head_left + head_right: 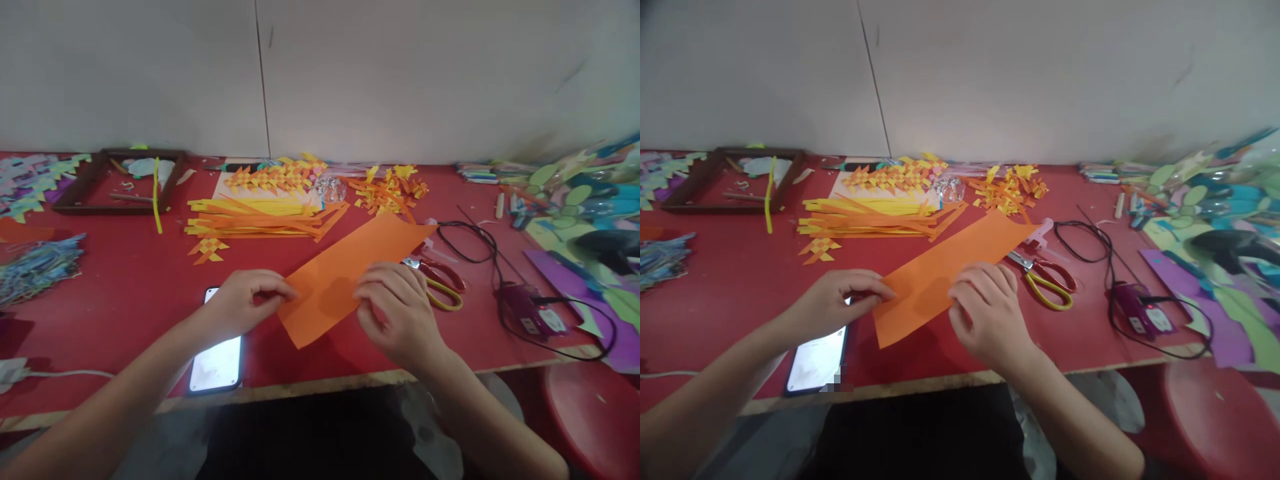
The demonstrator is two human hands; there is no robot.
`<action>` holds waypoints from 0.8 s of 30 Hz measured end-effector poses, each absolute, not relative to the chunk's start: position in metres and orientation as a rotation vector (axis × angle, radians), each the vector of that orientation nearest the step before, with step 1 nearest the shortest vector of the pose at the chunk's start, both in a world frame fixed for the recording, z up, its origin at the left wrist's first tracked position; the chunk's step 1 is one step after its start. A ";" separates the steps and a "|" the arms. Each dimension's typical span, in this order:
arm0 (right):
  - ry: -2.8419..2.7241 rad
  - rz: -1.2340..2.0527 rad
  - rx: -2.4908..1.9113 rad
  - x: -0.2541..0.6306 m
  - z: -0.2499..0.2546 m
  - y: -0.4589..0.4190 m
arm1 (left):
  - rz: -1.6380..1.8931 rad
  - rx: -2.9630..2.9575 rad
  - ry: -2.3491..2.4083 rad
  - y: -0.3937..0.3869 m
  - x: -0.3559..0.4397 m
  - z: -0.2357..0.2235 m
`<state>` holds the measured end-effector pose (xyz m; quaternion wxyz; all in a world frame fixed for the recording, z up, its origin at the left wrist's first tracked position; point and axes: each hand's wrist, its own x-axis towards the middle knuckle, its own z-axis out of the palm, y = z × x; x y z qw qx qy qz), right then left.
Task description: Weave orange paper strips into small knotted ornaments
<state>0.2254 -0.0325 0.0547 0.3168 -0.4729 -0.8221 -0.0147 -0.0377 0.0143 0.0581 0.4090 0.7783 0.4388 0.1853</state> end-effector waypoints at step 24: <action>-2.332 0.230 -1.064 0.225 -0.017 0.000 | 0.141 2.607 1.594 -0.021 -0.028 0.039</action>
